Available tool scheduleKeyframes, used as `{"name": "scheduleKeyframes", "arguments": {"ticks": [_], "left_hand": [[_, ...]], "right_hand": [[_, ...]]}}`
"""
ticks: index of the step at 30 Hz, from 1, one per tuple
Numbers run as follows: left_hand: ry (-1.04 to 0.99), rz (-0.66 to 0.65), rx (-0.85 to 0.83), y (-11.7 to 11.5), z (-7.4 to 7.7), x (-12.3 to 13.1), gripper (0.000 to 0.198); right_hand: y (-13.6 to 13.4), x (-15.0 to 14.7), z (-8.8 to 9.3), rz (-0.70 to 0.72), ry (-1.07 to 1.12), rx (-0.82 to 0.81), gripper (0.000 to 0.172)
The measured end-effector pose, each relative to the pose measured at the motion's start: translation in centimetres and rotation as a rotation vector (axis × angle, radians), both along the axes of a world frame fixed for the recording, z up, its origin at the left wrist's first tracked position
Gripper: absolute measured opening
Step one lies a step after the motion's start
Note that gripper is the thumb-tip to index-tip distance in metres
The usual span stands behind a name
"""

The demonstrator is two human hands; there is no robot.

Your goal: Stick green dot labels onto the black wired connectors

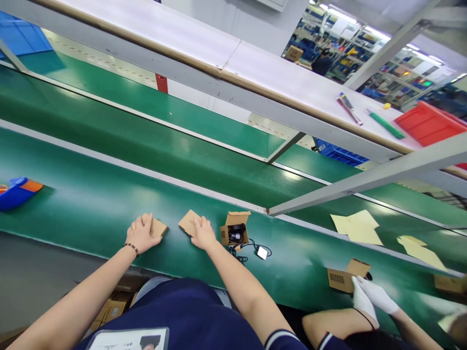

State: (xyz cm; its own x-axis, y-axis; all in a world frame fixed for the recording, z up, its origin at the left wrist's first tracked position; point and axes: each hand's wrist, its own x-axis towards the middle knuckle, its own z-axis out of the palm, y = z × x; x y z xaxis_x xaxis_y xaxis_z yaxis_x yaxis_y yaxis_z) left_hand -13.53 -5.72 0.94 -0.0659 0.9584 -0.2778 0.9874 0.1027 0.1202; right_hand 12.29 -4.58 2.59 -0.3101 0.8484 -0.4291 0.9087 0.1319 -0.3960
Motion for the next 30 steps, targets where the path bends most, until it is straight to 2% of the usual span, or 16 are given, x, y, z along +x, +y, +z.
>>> {"name": "scheduleKeyframes", "arguments": {"ticks": [3,5,8,10,12,14,17,20,22,23,24,26,27,30], "left_hand": [[0.01,-0.14,0.09,-3.3,-0.5,2.2,0.089],[-0.002,-0.247,0.138,-4.4,-0.7,3.7,0.076],[-0.049,-0.404,0.122,-4.2,-0.9,5.5,0.058],[-0.042,-0.434,0.095,-3.4,-0.8,6.2,0.05],[0.005,-0.404,0.081,-2.4,-0.6,6.2,0.046],[0.059,-0.356,0.08,-1.3,-0.7,5.4,0.043],[0.125,-0.274,0.1,0.9,-1.4,2.2,0.044],[0.181,-0.202,0.093,3.8,-2.2,-2.6,0.042],[0.205,-0.171,0.114,5.6,-2.1,-4.8,0.042],[0.214,-0.152,0.148,6.4,-1.8,-5.1,0.043],[0.213,-0.148,0.191,6.9,-1.2,-4.6,0.045],[0.168,-0.223,0.278,7.0,0.3,-1.2,0.048],[0.11,-0.338,0.292,6.5,1.1,1.5,0.049],[-0.201,-0.859,0.243,3.4,2.8,10.7,0.042]], "right_hand": [[2.0,-2.4,0.0,0.009,0.034,-0.01,0.088],[2.4,-3.9,0.1,0.063,0.116,-0.018,0.08],[1.2,-5.0,0.9,0.059,0.232,0.141,0.058],[-0.6,-4.5,1.7,0.014,0.267,0.306,0.052],[-2.6,-2.6,2.6,-0.023,0.289,0.408,0.049],[-4.5,0.5,3.3,-0.102,0.28,0.456,0.045],[-6.3,6.7,3.7,-0.39,0.18,0.5,0.042],[-7.0,12.9,3.3,-0.708,0.061,0.395,0.047],[-6.9,15.7,2.5,-0.786,0.039,0.266,0.052],[-6.8,16.5,2.1,-0.791,0.041,0.215,0.052],[-6.7,17.0,1.6,-0.786,0.044,0.182,0.049],[-6.5,16.7,0.7,-0.778,0.04,0.147,0.038],[-6.4,16.1,0.3,-0.775,0.033,0.134,0.033],[-6.7,13.4,-0.6,-0.749,0.009,0.092,0.029]]}}
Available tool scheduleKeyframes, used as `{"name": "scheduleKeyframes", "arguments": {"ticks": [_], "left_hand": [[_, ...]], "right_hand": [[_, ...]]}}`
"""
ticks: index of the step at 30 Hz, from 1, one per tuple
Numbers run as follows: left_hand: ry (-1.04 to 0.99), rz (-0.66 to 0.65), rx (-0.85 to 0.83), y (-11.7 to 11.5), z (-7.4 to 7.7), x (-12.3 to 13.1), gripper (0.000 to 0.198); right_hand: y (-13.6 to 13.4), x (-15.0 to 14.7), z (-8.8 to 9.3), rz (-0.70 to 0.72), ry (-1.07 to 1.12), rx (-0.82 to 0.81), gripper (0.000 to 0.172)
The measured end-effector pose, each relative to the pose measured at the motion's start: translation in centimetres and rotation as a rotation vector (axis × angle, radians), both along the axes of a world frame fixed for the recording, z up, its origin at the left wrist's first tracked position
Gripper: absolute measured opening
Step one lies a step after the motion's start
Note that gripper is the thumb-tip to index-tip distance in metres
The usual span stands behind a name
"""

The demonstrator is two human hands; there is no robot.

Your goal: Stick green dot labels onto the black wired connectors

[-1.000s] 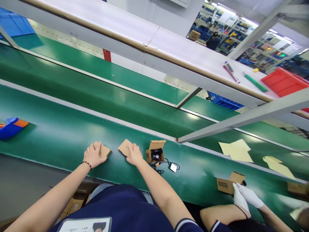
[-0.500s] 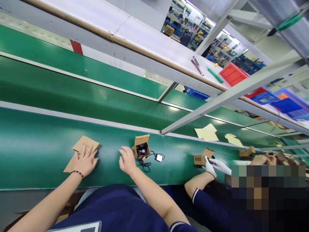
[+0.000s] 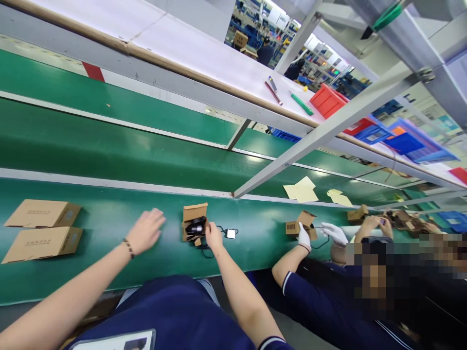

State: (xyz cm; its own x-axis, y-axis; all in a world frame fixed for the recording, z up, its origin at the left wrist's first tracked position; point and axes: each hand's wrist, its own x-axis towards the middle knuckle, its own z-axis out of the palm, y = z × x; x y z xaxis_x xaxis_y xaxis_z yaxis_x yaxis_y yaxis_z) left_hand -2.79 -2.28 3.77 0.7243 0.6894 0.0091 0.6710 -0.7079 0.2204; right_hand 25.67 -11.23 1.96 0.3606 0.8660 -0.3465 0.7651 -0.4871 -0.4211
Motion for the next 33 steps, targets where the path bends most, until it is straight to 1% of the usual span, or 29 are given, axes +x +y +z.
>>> {"name": "scheduleKeyframes", "arguments": {"ticks": [1,2,3,4,6,8,9,11,12,13,14,15,18,20,21,24,26,28,29,31,33], "left_hand": [[-0.063,-0.168,-0.05,-1.3,0.2,2.7,0.04],[-0.106,-0.278,-0.101,-2.5,0.2,4.8,0.038],[-0.111,-0.316,-0.15,-3.6,0.0,6.3,0.034],[-0.097,-0.31,-0.187,-4.3,-0.2,7.2,0.03],[-0.049,-0.223,-0.224,-4.8,-0.7,7.4,0.023],[-0.015,-0.125,-0.221,-4.2,-0.8,6.6,0.024],[-0.001,-0.07,-0.222,-3.7,-0.8,6.1,0.024],[0.045,0.065,-0.243,-2.6,-0.5,5.6,0.023],[0.074,0.131,-0.262,-2.1,-0.5,5.6,0.024],[0.102,0.186,-0.282,-1.8,-0.5,5.9,0.024],[0.124,0.222,-0.3,-1.5,-0.6,6.2,0.022],[0.139,0.243,-0.312,-1.4,-0.7,6.6,0.021],[0.148,0.283,-0.33,-1.1,-1.1,7.8,0.021],[0.133,0.303,-0.336,-0.7,-0.7,8.1,0.021],[0.119,0.312,-0.334,-0.5,-0.3,8.1,0.02],[0.065,0.347,-0.308,0.3,1.8,6.8,0.018],[0.021,0.408,-0.301,0.7,3.2,4.6,0.022],[-0.019,0.528,-0.32,1.0,3.8,1.4,0.025],[-0.025,0.601,-0.338,1.1,3.7,-0.3,0.026],[0.032,0.72,-0.401,1.1,2.9,-3.7,0.027],[0.133,0.775,-0.47,0.8,1.6,-6.2,0.028]], "right_hand": [[-0.1,-0.8,-0.2,0.023,0.003,-0.017,0.029],[-0.2,-1.5,-0.4,0.051,0.009,-0.034,0.029],[-0.3,-1.8,-0.5,0.08,0.015,-0.05,0.03],[-0.4,-1.9,-0.6,0.108,0.018,-0.064,0.031],[-0.6,-1.0,-0.6,0.15,0.002,-0.088,0.035],[-0.9,0.8,-0.6,0.175,-0.044,-0.117,0.038],[-1.2,1.6,-0.7,0.189,-0.069,-0.139,0.043],[-2.0,2.8,-0.9,0.23,-0.105,-0.2,0.061],[-2.5,2.9,-1.2,0.257,-0.111,-0.234,0.072],[-3.0,2.7,-1.4,0.286,-0.113,-0.264,0.08],[-3.4,2.2,-1.6,0.31,-0.116,-0.287,0.084],[-3.8,1.6,-1.9,0.327,-0.122,-0.302,0.083],[-4.3,-0.4,-2.2,0.333,-0.155,-0.317,0.066],[-4.1,-1.1,-2.0,0.322,-0.162,-0.316,0.06],[-3.9,-1.1,-1.6,0.319,-0.153,-0.314,0.057],[-3.3,-0.2,0.3,0.323,-0.069,-0.294,0.045],[-3.1,0.6,2.2,0.338,0.019,-0.271,0.039],[-3.2,1.1,4.6,0.362,0.105,-0.249,0.038],[-3.2,1.1,5.8,0.374,0.178,-0.236,0.037],[-3.2,0.8,8.2,0.387,0.387,-0.206,0.037],[-2.9,0.0,10.4,0.387,0.603,-0.18,0.039]]}}
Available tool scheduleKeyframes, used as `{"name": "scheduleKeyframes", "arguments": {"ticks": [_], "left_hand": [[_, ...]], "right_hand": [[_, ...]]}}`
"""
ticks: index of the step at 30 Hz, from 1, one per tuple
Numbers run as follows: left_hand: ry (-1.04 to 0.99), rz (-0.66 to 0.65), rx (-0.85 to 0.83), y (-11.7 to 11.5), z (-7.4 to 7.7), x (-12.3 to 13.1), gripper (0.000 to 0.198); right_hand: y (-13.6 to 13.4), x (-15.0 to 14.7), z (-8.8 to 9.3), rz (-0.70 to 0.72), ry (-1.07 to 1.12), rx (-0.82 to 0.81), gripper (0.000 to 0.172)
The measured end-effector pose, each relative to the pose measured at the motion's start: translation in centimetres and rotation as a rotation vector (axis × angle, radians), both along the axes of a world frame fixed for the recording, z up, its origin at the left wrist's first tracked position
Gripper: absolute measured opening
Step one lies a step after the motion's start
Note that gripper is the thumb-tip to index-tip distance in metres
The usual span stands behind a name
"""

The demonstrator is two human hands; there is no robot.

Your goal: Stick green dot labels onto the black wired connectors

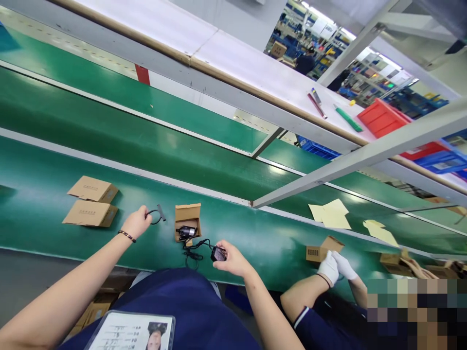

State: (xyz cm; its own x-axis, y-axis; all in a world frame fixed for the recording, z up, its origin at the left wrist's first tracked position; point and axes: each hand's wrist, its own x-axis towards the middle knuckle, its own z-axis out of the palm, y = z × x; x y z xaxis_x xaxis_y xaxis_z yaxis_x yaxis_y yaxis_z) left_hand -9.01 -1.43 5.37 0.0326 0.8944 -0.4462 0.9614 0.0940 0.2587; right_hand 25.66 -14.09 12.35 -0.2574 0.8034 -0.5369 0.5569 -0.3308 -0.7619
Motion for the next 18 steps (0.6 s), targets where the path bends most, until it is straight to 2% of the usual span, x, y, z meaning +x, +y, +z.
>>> {"name": "scheduleKeyframes", "arguments": {"ticks": [2,4,6,9,11,14,16,18], "left_hand": [[0.05,0.013,-0.053,-0.9,-1.2,-1.0,0.031],[0.068,-0.065,0.007,-2.7,-1.9,-0.3,0.033],[0.003,-0.328,0.09,-5.2,-2.3,1.6,0.031],[-0.311,-0.879,0.152,-8.7,-2.9,5.5,0.029],[-0.436,-1.058,0.215,-10.0,-3.7,7.9,0.037],[-0.375,-1.104,0.256,-10.5,-4.9,10.5,0.051],[-0.316,-1.087,0.249,-10.3,-5.4,11.5,0.046],[-0.305,-1.076,0.246,-10.0,-5.3,12.1,0.036]], "right_hand": [[0.8,-1.1,1.7,-0.002,0.113,-0.022,0.041],[1.9,-2.1,2.7,0.014,0.176,-0.06,0.039],[3.1,-3.0,3.2,0.004,0.261,-0.119,0.035],[4.5,-3.8,3.3,-0.05,0.396,-0.217,0.033],[5.2,-4.2,3.4,-0.053,0.455,-0.259,0.035],[5.8,-4.1,3.7,-0.029,0.5,-0.286,0.036],[6.0,-3.5,3.9,-0.05,0.539,-0.293,0.037],[6.3,-2.6,4.1,-0.103,0.578,-0.278,0.038]]}}
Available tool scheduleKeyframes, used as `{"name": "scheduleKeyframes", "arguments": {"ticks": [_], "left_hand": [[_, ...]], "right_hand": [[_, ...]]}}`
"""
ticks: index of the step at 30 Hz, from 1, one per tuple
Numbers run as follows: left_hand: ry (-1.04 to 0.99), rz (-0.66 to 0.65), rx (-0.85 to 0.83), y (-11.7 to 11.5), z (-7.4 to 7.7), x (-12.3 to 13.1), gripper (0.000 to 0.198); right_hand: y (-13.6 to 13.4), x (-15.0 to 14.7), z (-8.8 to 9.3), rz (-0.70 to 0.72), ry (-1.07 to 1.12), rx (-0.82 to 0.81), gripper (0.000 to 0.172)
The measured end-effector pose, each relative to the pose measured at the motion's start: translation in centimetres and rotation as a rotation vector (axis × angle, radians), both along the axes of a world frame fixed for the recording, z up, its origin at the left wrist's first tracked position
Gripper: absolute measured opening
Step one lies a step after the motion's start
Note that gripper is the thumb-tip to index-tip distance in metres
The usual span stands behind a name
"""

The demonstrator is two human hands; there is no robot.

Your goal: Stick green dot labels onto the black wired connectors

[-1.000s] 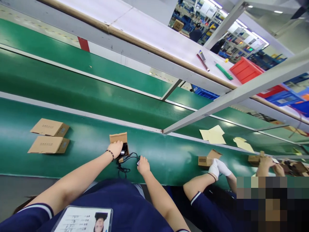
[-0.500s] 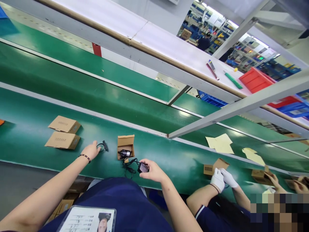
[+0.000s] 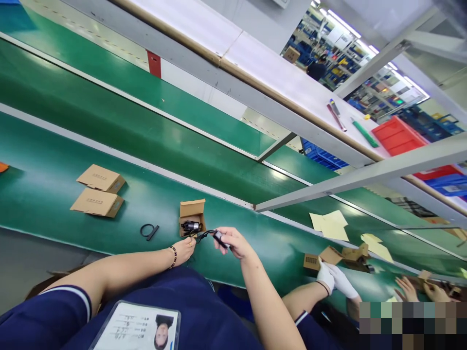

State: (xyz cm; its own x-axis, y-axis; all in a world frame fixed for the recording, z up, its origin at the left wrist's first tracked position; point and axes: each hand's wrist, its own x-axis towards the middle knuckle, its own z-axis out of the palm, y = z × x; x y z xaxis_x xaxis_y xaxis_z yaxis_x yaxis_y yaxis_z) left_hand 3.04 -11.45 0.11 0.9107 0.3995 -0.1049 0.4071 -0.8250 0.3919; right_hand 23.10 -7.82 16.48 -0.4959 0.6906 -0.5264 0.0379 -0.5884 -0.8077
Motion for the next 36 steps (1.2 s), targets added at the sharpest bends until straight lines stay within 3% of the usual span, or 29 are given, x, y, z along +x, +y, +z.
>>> {"name": "scheduleKeyframes", "arguments": {"ticks": [4,7,9,13,17,19,24,28,33,36], "left_hand": [[-0.043,0.031,-0.052,2.0,2.4,-0.1,0.019],[-0.073,0.279,-0.215,5.4,4.6,-0.5,0.017],[-0.064,0.433,-0.275,8.0,5.2,-0.8,0.022],[0.002,0.56,-0.323,11.1,4.4,-0.9,0.031],[0.111,0.568,-0.388,11.5,2.9,-0.4,0.033],[0.168,0.553,-0.402,11.6,2.6,-0.1,0.039],[0.22,0.473,-0.4,11.9,3.1,-0.4,0.049],[0.287,0.443,-0.356,11.3,3.2,-0.2,0.041],[0.458,0.421,-0.417,11.7,1.9,2.3,0.043],[0.437,0.399,-0.463,12.8,1.3,3.0,0.036]], "right_hand": [[0.8,2.5,0.0,-0.195,-0.028,0.062,0.037],[1.3,3.7,-0.5,-0.249,-0.119,0.097,0.038],[1.5,3.4,-1.3,-0.218,-0.194,0.121,0.044],[1.4,-0.3,-4.3,-0.072,-0.349,0.303,0.047],[1.4,-5.0,-8.8,0.061,-0.772,0.799,0.036],[1.6,-6.1,-10.8,0.093,-0.886,0.908,0.028],[2.0,-4.6,-13.4,0.223,-0.934,0.953,0.026],[1.2,-3.1,-14.1,0.337,-0.937,0.969,0.031],[0.3,-3.0,-14.5,0.318,-0.97,0.939,0.03],[0.5,-3.0,-14.3,0.269,-0.997,0.899,0.023]]}}
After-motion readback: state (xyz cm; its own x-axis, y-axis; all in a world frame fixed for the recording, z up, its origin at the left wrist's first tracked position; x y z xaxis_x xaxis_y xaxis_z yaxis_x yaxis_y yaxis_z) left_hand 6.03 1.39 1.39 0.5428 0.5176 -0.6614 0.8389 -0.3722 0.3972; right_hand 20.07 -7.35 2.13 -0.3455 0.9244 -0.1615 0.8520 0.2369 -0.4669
